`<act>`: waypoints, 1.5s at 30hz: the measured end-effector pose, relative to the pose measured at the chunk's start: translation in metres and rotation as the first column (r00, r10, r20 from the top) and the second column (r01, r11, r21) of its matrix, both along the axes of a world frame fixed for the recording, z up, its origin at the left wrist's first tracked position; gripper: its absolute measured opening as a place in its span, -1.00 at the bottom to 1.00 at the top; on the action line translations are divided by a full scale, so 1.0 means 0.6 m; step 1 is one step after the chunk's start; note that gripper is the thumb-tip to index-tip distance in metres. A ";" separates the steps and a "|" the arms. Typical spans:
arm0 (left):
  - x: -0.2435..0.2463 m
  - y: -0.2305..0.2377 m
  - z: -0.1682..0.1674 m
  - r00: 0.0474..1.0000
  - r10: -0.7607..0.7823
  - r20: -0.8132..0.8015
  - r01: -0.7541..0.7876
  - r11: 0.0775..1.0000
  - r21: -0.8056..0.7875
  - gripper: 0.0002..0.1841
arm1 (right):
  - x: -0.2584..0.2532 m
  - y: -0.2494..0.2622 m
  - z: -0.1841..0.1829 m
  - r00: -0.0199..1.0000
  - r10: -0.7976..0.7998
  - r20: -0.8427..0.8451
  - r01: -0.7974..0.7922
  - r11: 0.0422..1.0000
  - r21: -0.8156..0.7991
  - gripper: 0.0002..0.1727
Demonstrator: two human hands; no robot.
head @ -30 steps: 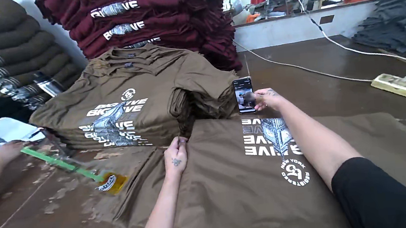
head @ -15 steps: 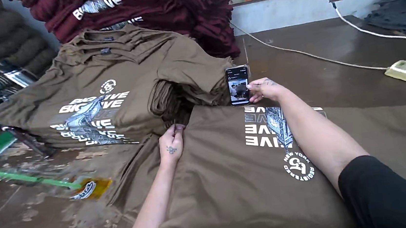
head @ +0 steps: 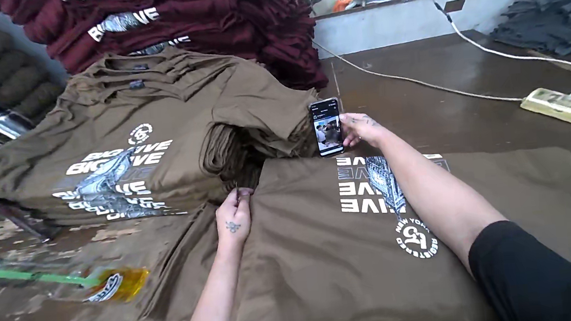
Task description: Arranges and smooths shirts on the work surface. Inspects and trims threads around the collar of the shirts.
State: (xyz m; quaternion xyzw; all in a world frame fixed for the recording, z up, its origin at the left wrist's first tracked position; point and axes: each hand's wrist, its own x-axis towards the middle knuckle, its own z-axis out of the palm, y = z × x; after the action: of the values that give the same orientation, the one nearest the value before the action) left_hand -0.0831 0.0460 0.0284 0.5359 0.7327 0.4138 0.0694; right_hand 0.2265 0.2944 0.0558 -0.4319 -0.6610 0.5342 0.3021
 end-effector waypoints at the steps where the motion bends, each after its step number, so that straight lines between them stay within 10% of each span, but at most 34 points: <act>1: -0.002 0.000 -0.003 1.000 0.004 0.006 -0.005 1.000 0.004 -0.63 | 0.000 -0.001 -0.002 1.000 -0.006 -0.008 0.006 1.000 0.019 -0.44; 26: -0.003 -0.008 -0.011 1.000 0.019 0.002 -0.019 1.000 0.008 -0.62 | 0.008 0.003 0.020 0.989 0.148 0.008 -0.148 0.987 0.056 -0.67; 45: 0.000 -0.008 -0.010 0.999 0.024 0.030 -0.025 1.000 0.007 -0.64 | -0.003 -0.005 0.019 0.999 0.004 -0.038 -0.002 0.999 0.053 -0.40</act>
State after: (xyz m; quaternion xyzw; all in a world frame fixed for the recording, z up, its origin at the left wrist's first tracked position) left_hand -0.0830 0.0410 0.0225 0.5209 0.7366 0.4251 0.0731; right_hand 0.2245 0.2917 0.0669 -0.4125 -0.6695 0.5251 0.3253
